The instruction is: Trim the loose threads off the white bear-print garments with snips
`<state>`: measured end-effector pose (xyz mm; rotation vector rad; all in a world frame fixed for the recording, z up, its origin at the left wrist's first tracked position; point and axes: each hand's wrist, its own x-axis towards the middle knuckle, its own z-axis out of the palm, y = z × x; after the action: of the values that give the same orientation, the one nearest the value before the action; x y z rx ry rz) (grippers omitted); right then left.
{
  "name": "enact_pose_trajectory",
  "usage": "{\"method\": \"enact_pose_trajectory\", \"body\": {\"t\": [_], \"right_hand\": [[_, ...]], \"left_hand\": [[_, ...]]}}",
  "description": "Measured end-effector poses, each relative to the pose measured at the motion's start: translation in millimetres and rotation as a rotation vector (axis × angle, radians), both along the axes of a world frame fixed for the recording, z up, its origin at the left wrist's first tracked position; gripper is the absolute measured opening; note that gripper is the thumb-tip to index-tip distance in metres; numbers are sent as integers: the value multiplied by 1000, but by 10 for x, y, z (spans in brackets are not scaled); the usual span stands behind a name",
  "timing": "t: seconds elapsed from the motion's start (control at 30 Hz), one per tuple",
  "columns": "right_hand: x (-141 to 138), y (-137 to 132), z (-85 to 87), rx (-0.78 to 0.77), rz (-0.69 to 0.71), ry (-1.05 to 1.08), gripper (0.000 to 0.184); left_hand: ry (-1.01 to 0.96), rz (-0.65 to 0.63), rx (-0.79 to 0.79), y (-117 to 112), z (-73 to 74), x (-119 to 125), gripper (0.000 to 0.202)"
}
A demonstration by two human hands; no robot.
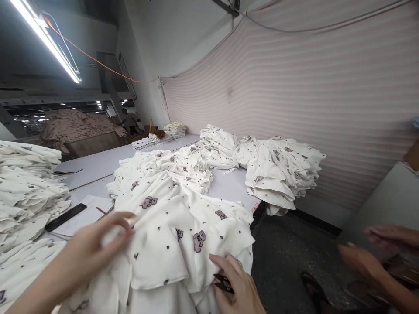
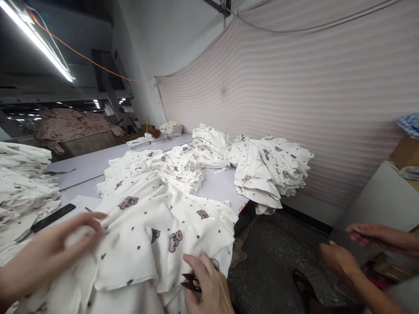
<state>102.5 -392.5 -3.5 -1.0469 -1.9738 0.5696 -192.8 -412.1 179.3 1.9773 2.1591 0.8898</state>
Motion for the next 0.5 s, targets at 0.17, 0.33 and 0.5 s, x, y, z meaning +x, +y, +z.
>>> {"method": "enact_pose_trajectory", "body": {"t": [0.17,0.33,0.5], "right_hand": [[-42,7,86,-32,25,103,27],[-99,117,348,-182,60,605,21],[-117,139,510,-664,75,1044,33]], "left_hand": [[324,-173,-282,48,-38,590,37],[278,-514,-278,48,-182,973,34],[409,-373,-314,80,-555,1322,39]]}}
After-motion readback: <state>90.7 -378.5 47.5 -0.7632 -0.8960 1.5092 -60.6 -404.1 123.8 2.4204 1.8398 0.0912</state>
